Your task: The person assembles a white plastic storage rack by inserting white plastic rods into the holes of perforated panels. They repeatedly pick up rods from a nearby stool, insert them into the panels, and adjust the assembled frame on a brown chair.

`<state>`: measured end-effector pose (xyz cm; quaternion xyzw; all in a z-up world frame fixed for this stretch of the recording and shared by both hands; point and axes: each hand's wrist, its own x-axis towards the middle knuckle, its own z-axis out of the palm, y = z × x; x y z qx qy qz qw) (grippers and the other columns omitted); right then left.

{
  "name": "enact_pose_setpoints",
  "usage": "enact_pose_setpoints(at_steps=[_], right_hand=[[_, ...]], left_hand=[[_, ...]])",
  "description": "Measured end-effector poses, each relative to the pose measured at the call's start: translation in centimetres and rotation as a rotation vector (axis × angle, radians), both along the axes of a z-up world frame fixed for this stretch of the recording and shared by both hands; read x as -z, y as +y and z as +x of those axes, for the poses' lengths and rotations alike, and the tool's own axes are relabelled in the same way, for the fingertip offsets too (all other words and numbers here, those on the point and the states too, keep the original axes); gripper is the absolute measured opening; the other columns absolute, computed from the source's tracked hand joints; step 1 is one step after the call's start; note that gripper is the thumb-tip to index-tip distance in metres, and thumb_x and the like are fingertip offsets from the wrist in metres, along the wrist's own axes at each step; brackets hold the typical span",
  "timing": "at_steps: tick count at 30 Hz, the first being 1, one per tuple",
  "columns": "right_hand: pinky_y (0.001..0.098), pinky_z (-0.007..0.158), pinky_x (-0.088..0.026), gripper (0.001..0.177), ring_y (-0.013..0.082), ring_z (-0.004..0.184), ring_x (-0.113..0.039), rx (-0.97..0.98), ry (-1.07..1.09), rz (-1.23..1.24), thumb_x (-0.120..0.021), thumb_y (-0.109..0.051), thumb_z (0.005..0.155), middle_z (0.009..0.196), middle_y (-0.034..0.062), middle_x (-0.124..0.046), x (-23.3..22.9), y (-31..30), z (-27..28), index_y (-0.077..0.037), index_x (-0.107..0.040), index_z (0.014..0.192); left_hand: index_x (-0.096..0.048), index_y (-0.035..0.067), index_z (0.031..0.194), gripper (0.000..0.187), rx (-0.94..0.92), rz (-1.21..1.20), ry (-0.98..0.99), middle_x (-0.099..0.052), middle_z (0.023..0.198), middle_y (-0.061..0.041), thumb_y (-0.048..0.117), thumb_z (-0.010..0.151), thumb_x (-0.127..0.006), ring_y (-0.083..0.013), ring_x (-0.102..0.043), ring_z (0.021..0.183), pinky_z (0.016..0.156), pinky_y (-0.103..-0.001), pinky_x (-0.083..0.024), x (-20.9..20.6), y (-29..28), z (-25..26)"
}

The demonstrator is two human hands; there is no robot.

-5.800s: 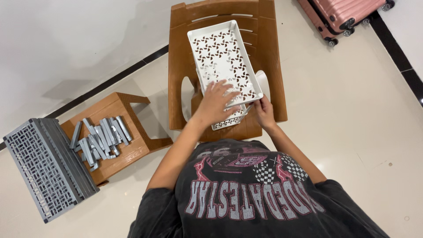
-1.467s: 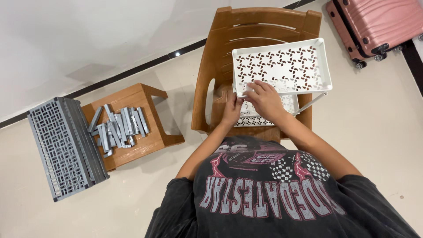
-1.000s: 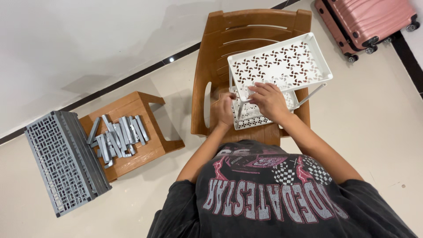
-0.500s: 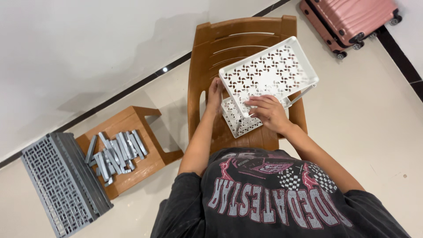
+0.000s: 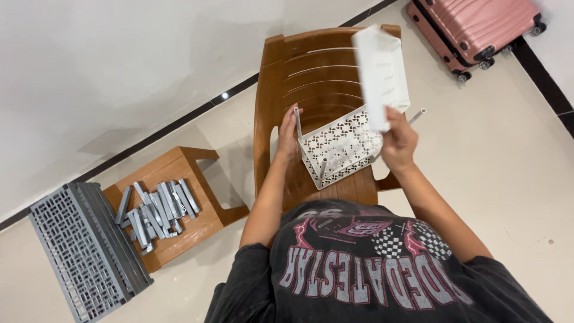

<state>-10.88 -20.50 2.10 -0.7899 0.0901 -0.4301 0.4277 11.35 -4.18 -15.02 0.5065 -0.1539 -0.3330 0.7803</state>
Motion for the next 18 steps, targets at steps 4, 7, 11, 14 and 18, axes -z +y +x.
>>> enact_pose_setpoints(at_steps=[4,7,11,14,18], right_hand=[[0.0380,0.112,-0.049,0.016,0.0294,0.126,-0.064,0.041,-0.112,0.039,-0.060,0.016,0.099,0.133,0.0202,-0.067,-1.3,-2.1,-0.4,0.004,-0.064,0.108],[0.0424,0.112,-0.052,0.010,0.0318,0.129,-0.066,-0.038,-0.131,-0.193,-0.064,0.014,0.096,0.122,0.0169,-0.071,-2.6,-3.8,-0.5,0.004,-0.063,0.100],[0.0415,0.115,-0.052,0.011,0.0253,0.132,-0.065,-0.142,0.037,-0.541,-0.060,0.006,0.099,0.126,0.0092,-0.073,-2.9,-5.1,-0.2,-0.002,-0.064,0.093],[0.0387,0.114,-0.050,0.012,0.0190,0.133,-0.061,-0.178,0.110,-0.888,-0.063,-0.001,0.099,0.135,0.0009,-0.070,-1.6,-4.4,1.1,-0.011,-0.070,0.101],[0.0360,0.112,-0.045,0.024,0.0168,0.138,-0.054,-0.284,0.131,-1.156,-0.061,-0.011,0.100,0.147,-0.0018,-0.061,-0.8,-2.7,1.3,-0.018,-0.071,0.120]], left_hand=[[-0.041,0.012,0.155,0.057,0.032,-0.015,0.207,-0.044,0.156,-0.010,0.039,0.104,-0.048,-0.0216,-0.032,0.150,0.122,-0.044,-0.027,-0.2,0.7,0.4],[-0.042,0.008,0.157,0.059,0.053,0.075,-0.109,-0.046,0.159,-0.017,0.042,0.109,-0.045,-0.0267,-0.036,0.152,0.127,-0.041,-0.022,-1.2,0.9,0.9],[-0.044,0.007,0.156,0.058,-0.158,0.357,-0.528,-0.038,0.164,-0.016,0.040,0.108,-0.044,-0.0300,-0.029,0.154,0.127,-0.045,-0.022,-4.4,1.1,0.0],[-0.041,0.006,0.159,0.058,-0.245,0.349,-0.639,-0.038,0.165,-0.018,0.036,0.109,-0.045,-0.0331,-0.026,0.156,0.128,-0.046,-0.018,-8.0,1.9,-2.2],[-0.024,0.011,0.159,0.068,-0.187,-0.038,-0.151,-0.042,0.158,-0.015,0.021,0.101,-0.057,-0.0268,-0.041,0.146,0.118,-0.045,-0.037,-12.1,1.3,-6.8]])
